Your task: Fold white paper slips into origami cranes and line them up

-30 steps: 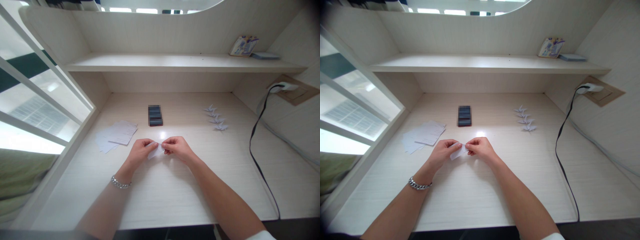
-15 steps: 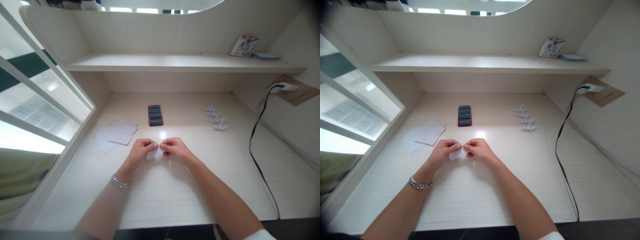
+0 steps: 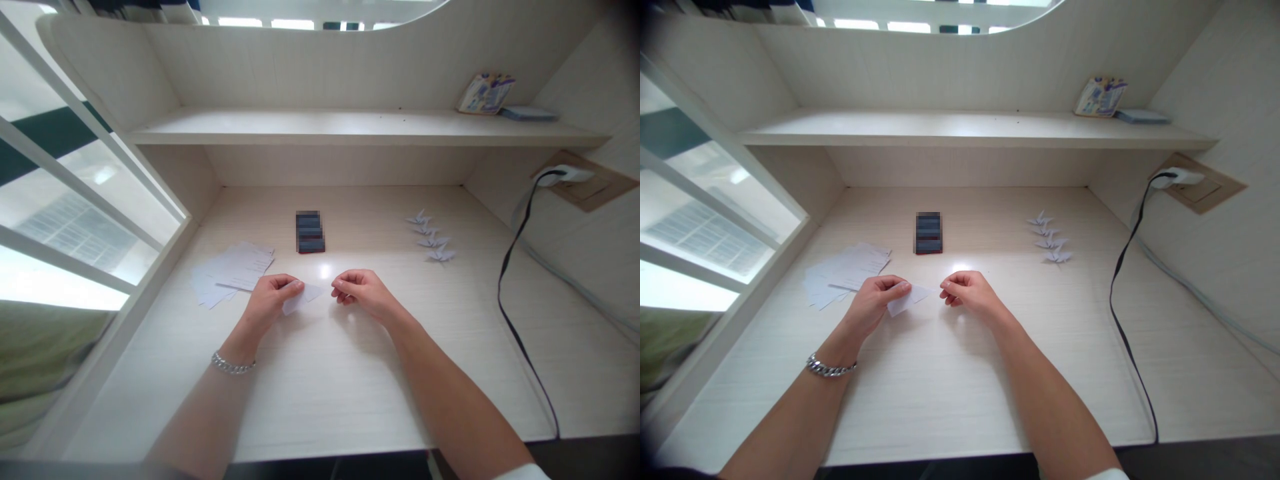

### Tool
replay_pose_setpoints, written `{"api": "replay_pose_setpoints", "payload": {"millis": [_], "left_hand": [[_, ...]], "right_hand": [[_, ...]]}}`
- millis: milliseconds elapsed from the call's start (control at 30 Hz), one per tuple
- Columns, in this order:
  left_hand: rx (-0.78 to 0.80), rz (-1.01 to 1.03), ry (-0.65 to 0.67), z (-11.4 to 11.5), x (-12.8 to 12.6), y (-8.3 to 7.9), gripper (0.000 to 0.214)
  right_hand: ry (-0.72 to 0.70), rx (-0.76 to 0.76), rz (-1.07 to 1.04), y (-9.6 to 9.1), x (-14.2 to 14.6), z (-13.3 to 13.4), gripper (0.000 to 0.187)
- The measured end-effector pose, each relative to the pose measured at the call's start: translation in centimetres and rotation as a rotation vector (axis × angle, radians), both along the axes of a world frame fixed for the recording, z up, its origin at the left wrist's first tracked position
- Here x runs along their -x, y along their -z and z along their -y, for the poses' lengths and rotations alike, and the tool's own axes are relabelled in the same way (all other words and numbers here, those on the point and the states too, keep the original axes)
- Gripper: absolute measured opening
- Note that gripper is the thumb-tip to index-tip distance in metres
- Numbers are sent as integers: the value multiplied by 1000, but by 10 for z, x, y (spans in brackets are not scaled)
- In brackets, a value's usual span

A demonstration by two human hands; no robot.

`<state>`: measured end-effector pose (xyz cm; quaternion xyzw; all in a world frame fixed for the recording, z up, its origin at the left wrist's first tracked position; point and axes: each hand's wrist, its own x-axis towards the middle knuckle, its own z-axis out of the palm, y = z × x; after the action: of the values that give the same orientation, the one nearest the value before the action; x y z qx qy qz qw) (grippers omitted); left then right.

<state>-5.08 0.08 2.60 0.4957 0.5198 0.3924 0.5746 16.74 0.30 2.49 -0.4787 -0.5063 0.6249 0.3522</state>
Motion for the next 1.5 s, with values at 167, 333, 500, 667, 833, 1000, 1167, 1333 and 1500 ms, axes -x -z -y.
{"api": "replay_pose_setpoints", "payload": {"millis": [167, 333, 500, 667, 833, 1000, 1167, 1333, 1500], "left_hand": [[-15, -28, 44, 3, -7, 2, 25], [-60, -52, 0, 3, -8, 2, 27], [-144, -134, -26, 2, -10, 4, 27], [-235, -281, 94, 6, -17, 1, 24], [-232, -322, 112, 9, -21, 2, 23], [-110, -204, 21, 3, -15, 7, 23], [-72, -68, -134, -5, 3, 5, 24], [-69, -17, -192, -6, 1, 1, 27], [-85, -54, -58, 0, -10, 1, 24]], "right_hand": [[-98, -78, 64, 4, 12, 4, 24], [-48, -87, 102, 6, 12, 3, 22], [-84, -83, 63, 8, 14, 2, 20], [-99, -211, 166, 8, 20, 5, 17], [-97, -243, 305, 3, 24, 9, 14], [-104, -194, 317, 4, 21, 7, 9], [-106, -172, 232, 8, 8, 1, 8], [24, -151, 94, 8, 8, -2, 14], [4, -157, 47, 8, 17, 2, 16]]}}
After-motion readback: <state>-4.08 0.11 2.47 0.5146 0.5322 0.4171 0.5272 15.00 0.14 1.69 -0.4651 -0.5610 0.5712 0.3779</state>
